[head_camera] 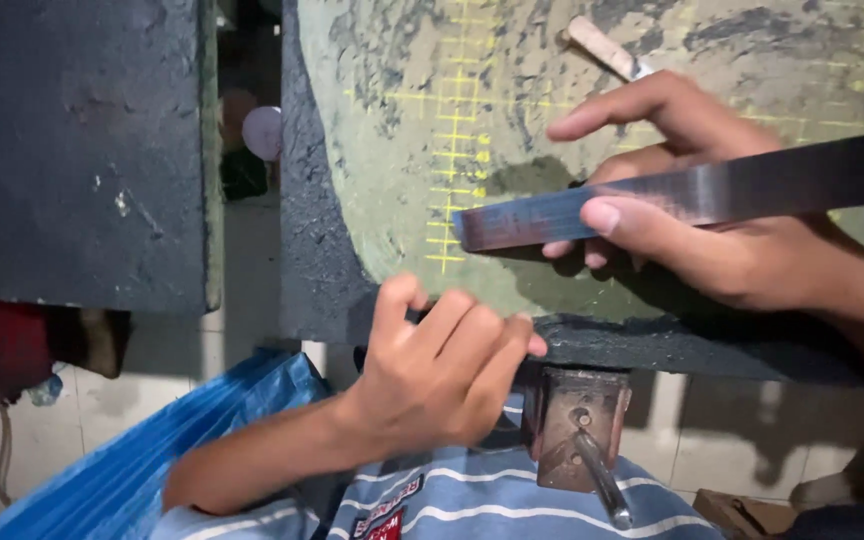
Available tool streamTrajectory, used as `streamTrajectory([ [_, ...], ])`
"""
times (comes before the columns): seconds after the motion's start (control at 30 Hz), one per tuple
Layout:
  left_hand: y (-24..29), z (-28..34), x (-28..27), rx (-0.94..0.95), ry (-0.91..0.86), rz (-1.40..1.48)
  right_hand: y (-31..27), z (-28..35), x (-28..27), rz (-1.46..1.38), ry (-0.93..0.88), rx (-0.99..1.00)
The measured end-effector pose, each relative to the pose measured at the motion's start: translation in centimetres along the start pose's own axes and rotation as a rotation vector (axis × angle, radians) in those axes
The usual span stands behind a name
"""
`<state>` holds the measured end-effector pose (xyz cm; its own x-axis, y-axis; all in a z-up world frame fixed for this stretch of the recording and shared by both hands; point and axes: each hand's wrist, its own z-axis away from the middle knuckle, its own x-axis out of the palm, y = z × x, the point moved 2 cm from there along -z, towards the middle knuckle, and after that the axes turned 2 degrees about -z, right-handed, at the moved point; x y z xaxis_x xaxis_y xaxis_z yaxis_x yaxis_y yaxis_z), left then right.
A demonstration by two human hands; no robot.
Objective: Cleaning the edges of a screen printing stencil by scraping off excess material with a metal ruler.
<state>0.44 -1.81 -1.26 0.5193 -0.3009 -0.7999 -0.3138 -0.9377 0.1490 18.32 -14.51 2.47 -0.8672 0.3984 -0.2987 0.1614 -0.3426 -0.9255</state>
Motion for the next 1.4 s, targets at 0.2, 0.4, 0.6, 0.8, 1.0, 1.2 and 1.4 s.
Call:
streamTrajectory([
  [0.2,0.6,0.4,-0.4,-0.077,-0.006,0.042,0.0,-0.3,-0.2,0.014,-0.011,0.036],
  [0.4,0.8,0.5,-1.0,-0.13,-0.004,-0.012,0.5,-0.1,-0.9,0.246,-0.044,-0.171],
  [0.6,1.5,1.0,-1.6,-0.246,-0.05,0.029,-0.6,0.0,-0.4,0.303,0.002,-0.267],
  [0.8,1.9,1.9,-1.1,-0.249,-0.01,0.011,-1.5,-0.6,-0.5,0.167,-0.074,-0.146],
  [1.0,1.6,2.6,-0.4,-0.205,0.066,0.01,-2.4,-1.4,1.1,0.249,-0.188,-0.362],
  [1.2,1.4,2.2,-0.7,-0.185,0.066,0.02,-1.3,-2.1,1.9,0.247,-0.218,-0.188],
  [1.4,1.4,2.6,-0.6,-0.187,0.043,0.049,-0.7,-2.5,2.1,0.212,-0.253,-0.206],
])
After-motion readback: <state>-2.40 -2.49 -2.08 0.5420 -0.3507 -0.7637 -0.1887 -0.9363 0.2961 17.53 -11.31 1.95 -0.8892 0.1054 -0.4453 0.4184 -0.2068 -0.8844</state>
